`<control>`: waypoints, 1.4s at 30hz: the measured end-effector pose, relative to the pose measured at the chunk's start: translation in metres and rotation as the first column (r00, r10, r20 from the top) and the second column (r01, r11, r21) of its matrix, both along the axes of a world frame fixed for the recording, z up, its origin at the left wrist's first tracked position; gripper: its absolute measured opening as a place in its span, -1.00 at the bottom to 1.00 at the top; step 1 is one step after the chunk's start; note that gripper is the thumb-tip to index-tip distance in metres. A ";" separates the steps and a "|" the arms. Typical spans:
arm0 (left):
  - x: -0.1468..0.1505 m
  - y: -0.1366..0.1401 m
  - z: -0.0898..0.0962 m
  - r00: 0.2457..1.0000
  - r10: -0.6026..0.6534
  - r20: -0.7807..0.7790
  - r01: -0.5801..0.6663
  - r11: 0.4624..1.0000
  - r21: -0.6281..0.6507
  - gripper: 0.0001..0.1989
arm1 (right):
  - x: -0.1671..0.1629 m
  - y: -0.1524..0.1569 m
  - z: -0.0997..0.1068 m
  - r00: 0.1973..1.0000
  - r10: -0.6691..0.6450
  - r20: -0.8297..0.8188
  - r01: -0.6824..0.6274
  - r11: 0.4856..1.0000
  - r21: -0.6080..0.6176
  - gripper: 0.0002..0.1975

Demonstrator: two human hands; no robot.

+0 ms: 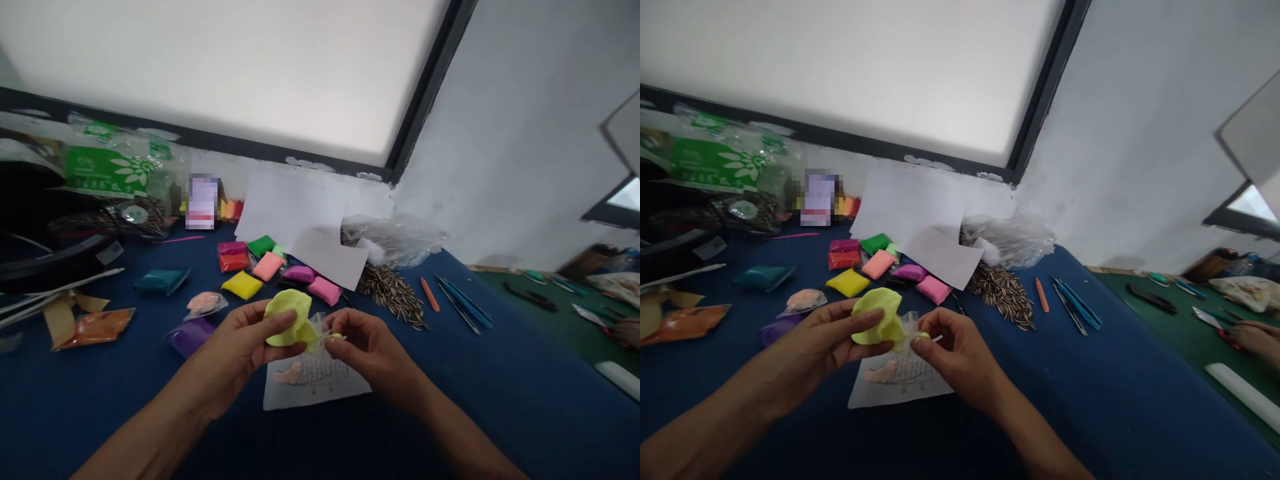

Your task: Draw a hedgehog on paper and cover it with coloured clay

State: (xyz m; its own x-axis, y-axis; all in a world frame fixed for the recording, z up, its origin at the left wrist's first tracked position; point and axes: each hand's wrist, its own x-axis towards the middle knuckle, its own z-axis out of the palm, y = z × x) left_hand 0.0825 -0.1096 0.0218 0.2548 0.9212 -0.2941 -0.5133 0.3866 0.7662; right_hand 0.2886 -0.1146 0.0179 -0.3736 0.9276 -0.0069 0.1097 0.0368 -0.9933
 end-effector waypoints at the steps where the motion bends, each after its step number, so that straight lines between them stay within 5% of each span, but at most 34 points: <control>1: 0.000 0.000 0.000 1.000 0.001 -0.013 -0.001 1.000 -0.004 -0.71 | 0.001 0.001 0.000 0.999 -0.027 -0.022 0.026 1.000 -0.007 -0.69; 7: -0.004 0.004 -0.003 0.997 0.011 -0.079 -0.012 1.000 -0.015 -0.78 | 0.004 0.003 0.002 0.974 -0.205 -0.091 0.207 0.978 0.006 -0.70; 20: -0.004 0.002 -0.001 0.993 -0.023 -0.115 0.027 0.999 0.029 -0.73 | -0.003 0.005 -0.007 0.976 -0.188 -0.109 0.170 0.973 -0.155 -0.61; 31: -0.008 0.009 -0.010 0.983 0.003 -0.183 0.004 0.999 0.036 -0.82 | 0.003 0.009 0.006 0.945 -0.233 -0.228 0.200 0.967 -0.157 -0.61; 37: -0.007 0.004 -0.005 0.975 -0.033 -0.218 0.053 0.995 0.086 -0.73 | -0.004 0.014 0.001 0.977 -0.184 -0.104 0.173 0.979 -0.104 -0.60; 42: -0.005 0.001 0.001 0.969 -0.064 -0.239 0.092 0.990 0.109 -0.67 | -0.010 0.017 0.006 0.999 0.019 0.038 -0.014 0.991 -0.133 -0.53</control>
State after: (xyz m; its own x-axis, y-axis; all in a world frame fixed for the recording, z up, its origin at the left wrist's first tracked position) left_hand 0.0776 -0.1085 0.0225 0.2645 0.9331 -0.2438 -0.2857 0.3172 0.9043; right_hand 0.2783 -0.0971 0.0240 -0.3861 0.9112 -0.1438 0.1488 -0.0924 -0.9846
